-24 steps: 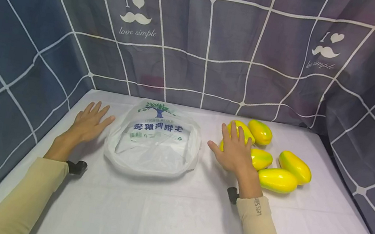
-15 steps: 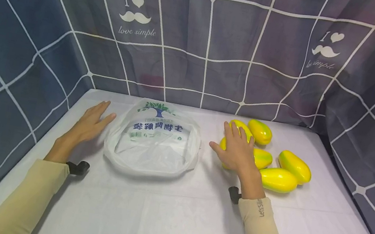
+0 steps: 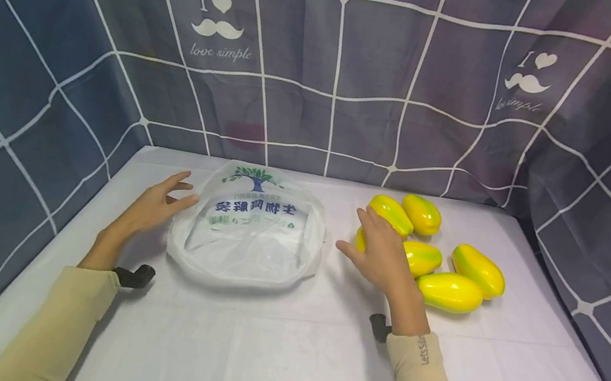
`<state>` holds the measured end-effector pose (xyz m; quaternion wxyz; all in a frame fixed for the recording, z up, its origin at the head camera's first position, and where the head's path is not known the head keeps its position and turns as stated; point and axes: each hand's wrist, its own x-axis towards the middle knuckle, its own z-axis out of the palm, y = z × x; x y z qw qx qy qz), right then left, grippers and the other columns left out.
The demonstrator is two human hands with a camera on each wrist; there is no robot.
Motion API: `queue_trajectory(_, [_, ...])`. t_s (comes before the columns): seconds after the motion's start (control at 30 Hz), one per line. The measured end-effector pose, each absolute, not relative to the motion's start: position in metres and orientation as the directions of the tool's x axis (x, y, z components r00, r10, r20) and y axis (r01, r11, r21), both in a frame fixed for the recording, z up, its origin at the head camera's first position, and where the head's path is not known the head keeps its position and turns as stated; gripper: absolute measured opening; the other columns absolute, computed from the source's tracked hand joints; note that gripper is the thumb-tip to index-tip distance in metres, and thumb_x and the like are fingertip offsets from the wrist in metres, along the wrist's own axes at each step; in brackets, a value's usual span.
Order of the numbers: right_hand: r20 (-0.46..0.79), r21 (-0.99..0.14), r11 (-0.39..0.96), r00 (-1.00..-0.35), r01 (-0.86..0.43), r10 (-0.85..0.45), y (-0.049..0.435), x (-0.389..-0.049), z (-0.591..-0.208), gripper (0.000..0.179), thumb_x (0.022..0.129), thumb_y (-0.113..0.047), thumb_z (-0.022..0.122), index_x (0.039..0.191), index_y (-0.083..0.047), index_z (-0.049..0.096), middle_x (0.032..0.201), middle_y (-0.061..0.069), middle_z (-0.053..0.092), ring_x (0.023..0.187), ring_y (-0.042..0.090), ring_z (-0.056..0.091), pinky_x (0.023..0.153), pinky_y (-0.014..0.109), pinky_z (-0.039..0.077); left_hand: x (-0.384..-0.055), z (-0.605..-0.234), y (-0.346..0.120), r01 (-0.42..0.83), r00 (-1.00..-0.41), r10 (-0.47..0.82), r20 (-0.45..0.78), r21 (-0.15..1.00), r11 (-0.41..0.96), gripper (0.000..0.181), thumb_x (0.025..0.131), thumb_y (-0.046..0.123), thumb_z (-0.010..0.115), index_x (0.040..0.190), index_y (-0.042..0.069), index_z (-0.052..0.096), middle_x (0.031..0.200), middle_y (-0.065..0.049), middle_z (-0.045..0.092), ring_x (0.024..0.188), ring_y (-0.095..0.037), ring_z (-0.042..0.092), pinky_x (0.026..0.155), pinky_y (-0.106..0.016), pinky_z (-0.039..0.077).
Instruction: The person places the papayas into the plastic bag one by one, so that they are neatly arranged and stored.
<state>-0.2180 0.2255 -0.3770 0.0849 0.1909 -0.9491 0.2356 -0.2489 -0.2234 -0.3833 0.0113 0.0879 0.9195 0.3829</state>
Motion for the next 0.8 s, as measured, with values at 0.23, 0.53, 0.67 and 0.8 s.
queue_trajectory(0.23, [0.247,-0.422,0.817,-0.917,-0.393,-0.313,0.228,-0.217,-0.384,0.081,0.091,-0.04,0.07,0.151,0.002,0.034,0.154,0.025,0.032,0.142,0.043,0.027,0.113,0.057,0.021,-0.249,-0.392,-0.219,0.15,-0.987,0.14,0.074,0.721,0.676,0.074,0.097,0.044,0.06,0.154,0.008,0.031,0.144,-0.02,0.048,0.112,-0.039,0.061,0.091,-0.052,0.049])
queue_trajectory(0.53, [0.23,-0.454,0.821,-0.936,-0.345,-0.266,0.232,-0.217,-0.388,0.079,0.09,-0.038,0.072,0.149,0.002,0.037,0.153,0.031,0.027,0.139,0.048,0.027,0.11,0.062,0.023,-0.247,-0.398,-0.221,0.195,-0.98,0.107,0.168,0.716,0.67,0.052,0.1,0.036,0.058,0.141,0.004,0.053,0.131,-0.024,0.058,0.108,-0.039,0.062,0.088,-0.052,0.05])
queue_trajectory(0.67, [0.219,-0.456,0.829,-0.943,-0.325,-0.249,0.233,-0.217,-0.393,0.079,0.09,-0.039,0.071,0.149,0.002,0.037,0.153,0.032,0.027,0.139,0.048,0.028,0.109,0.063,0.023,-0.246,-0.398,-0.219,0.187,-0.982,0.111,0.153,0.72,0.669,0.052,0.1,0.038,0.057,0.14,0.004,0.054,0.133,-0.021,0.058,0.108,-0.037,0.062,0.086,-0.051,0.051])
queue_trajectory(0.8, [0.216,-0.45,0.838,-0.948,-0.309,-0.234,0.233,-0.217,-0.396,0.078,0.091,-0.038,0.071,0.148,0.003,0.038,0.152,0.033,0.027,0.138,0.05,0.029,0.108,0.064,0.024,-0.247,-0.399,-0.219,0.184,-0.983,0.109,0.15,0.718,0.671,0.05,0.1,0.037,0.058,0.138,0.004,0.055,0.132,-0.018,0.058,0.108,-0.036,0.063,0.085,-0.05,0.052])
